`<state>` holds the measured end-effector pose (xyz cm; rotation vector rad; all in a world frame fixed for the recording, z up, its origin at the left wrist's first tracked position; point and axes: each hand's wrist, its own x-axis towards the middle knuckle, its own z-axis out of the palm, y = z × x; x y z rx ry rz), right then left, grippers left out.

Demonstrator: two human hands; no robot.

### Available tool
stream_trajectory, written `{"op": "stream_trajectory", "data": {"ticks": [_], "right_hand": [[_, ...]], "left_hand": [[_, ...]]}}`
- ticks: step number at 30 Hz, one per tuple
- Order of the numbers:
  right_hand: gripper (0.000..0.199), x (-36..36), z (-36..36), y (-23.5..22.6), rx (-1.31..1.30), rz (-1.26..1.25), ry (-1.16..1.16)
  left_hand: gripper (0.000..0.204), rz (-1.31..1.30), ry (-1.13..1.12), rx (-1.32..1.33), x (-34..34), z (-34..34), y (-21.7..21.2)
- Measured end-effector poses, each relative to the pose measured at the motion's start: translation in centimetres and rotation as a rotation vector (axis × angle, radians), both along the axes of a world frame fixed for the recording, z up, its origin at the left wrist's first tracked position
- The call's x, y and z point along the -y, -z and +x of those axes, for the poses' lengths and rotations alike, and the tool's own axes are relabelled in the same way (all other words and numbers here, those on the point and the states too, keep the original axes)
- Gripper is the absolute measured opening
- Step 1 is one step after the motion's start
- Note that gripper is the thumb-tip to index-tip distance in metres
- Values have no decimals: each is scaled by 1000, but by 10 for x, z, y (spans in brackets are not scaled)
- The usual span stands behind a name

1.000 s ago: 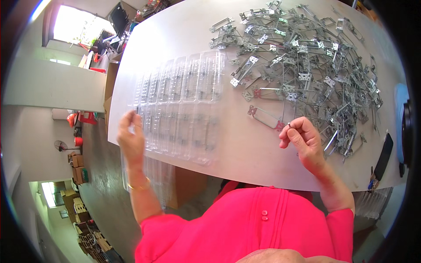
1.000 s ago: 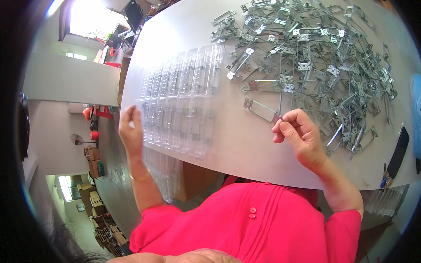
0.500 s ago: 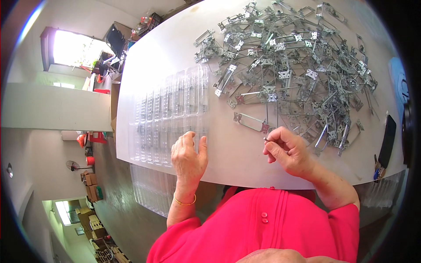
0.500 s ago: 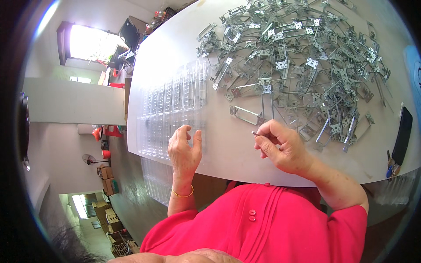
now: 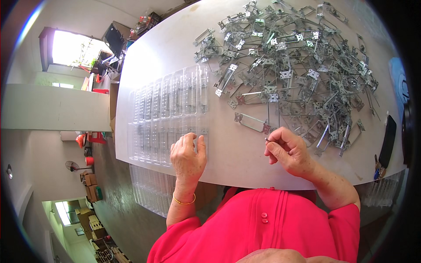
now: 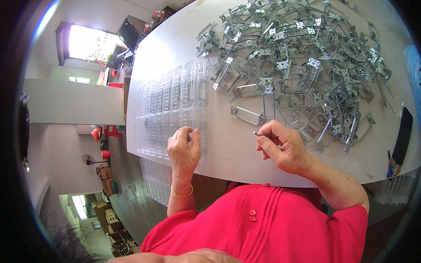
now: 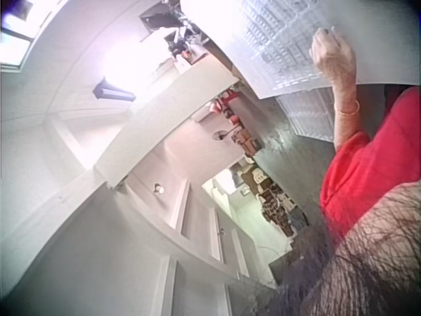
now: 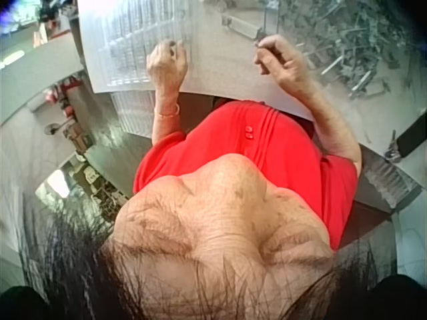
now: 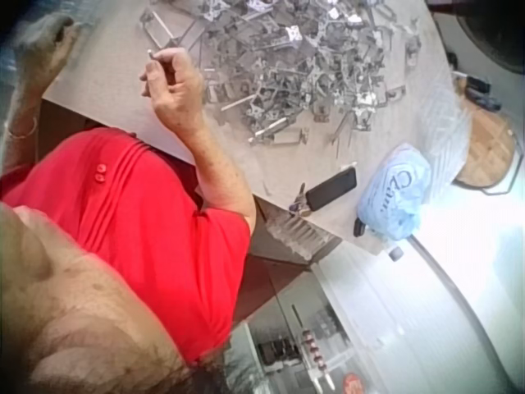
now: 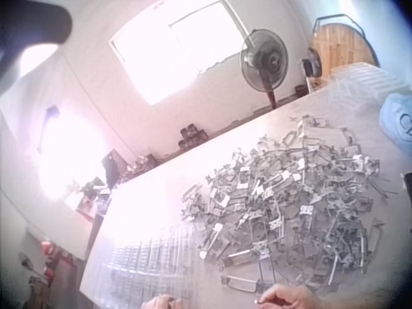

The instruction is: The person assembles metal bracket components and pins by hand, then places the assembled pieces into a plastic tray.

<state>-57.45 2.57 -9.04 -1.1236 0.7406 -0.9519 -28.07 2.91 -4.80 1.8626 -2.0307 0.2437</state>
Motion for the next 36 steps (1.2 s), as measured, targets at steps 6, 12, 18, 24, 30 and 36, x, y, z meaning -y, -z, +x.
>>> {"op": "stream_trajectory", "data": {"ticks": [6, 12, 18, 24, 30, 36], "right_hand": [[6, 0, 1, -1, 10, 15, 29], [6, 1, -1, -2, -6, 7, 1], [7, 1, 1, -1, -11, 12, -1], [7, 1, 1, -3, -1, 48, -20], [6, -1, 1, -1, -6, 64, 0], [6, -2, 2, -2, -14, 77, 14]], "left_hand": [[11, 7, -4, -15, -1, -3, 1], [11, 17, -4, -22, -1, -4, 1], [13, 32, -21, -23, -2, -4, 2], [16, 36, -26, -22, -2, -2, 5], [26, 56, -20, 0, -4, -4, 5], [37, 113, -22, 20, -6, -7, 3]]}}
